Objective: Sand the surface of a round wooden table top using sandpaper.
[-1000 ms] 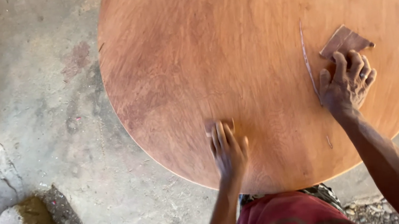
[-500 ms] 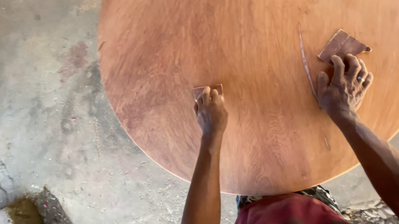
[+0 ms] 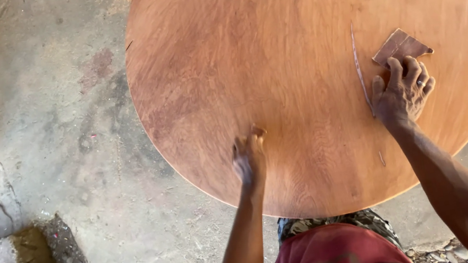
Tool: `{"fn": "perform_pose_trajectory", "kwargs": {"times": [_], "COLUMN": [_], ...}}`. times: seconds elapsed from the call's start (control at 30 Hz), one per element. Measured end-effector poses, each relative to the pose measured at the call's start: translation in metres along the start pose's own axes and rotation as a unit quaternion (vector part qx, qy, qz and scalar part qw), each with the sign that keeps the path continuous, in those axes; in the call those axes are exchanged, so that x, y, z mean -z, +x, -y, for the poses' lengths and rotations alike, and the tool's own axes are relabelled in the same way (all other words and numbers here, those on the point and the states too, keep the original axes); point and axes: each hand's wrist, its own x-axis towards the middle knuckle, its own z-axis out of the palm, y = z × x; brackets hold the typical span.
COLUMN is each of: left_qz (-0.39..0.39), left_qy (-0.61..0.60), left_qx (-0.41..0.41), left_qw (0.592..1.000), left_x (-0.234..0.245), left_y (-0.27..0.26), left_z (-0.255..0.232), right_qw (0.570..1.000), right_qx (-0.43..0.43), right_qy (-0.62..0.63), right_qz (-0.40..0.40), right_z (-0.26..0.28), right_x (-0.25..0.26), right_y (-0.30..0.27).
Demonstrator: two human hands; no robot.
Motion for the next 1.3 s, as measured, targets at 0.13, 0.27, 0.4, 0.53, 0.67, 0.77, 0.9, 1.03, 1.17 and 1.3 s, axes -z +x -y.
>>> {"fn": "perform_pose_trajectory", "kwargs": {"times": [0.13, 0.27, 0.4, 0.53, 0.67, 0.77, 0.9, 1.03, 1.17, 1.3], "left_qz": [0.028, 0.048, 0.037, 0.016, 0.047, 0.088, 0.176, 0.13, 0.081, 0.044], "left_qy": [0.018, 0.007, -0.052, -0.091, -0.115, -0.118, -0.051, -0.047, -0.091, -0.145], "left_qx": [0.059, 0.118, 0.141, 0.116, 0.171, 0.2, 0.274, 0.205, 0.183, 0.134], "left_qw": [0.998, 0.992, 0.988, 0.989, 0.977, 0.969, 0.944, 0.969, 0.975, 0.979], "left_x": [0.01, 0.004, -0.046, -0.08, -0.068, -0.038, -0.012, -0.046, -0.066, -0.072], "left_y": [-0.066, -0.058, 0.012, 0.088, 0.065, -0.009, -0.033, 0.037, 0.099, 0.052], "left_z": [0.01, 0.002, 0.018, 0.022, 0.025, 0.017, 0.016, 0.022, 0.008, 0.024], "right_qw": [1.0, 1.0, 1.0, 1.0, 1.0, 1.0, 1.0, 0.999, 1.0, 1.0], "right_qx": [-0.012, -0.007, -0.014, 0.011, 0.011, 0.009, 0.002, -0.004, -0.005, 0.006], "right_qy": [0.007, -0.008, -0.016, -0.012, -0.004, -0.007, -0.009, -0.032, -0.019, -0.006], "right_qz": [-0.003, -0.014, -0.008, 0.004, -0.005, -0.01, 0.005, -0.006, 0.01, 0.004], "right_z": [0.003, -0.003, 0.0, -0.001, 0.005, 0.001, -0.001, 0.005, -0.003, 0.006], "right_x": [-0.008, -0.006, -0.009, -0.01, -0.007, -0.001, -0.005, -0.011, -0.011, 0.001], "right_y": [0.001, 0.001, -0.001, -0.001, 0.002, 0.004, 0.0, 0.006, 0.0, 0.007]}}
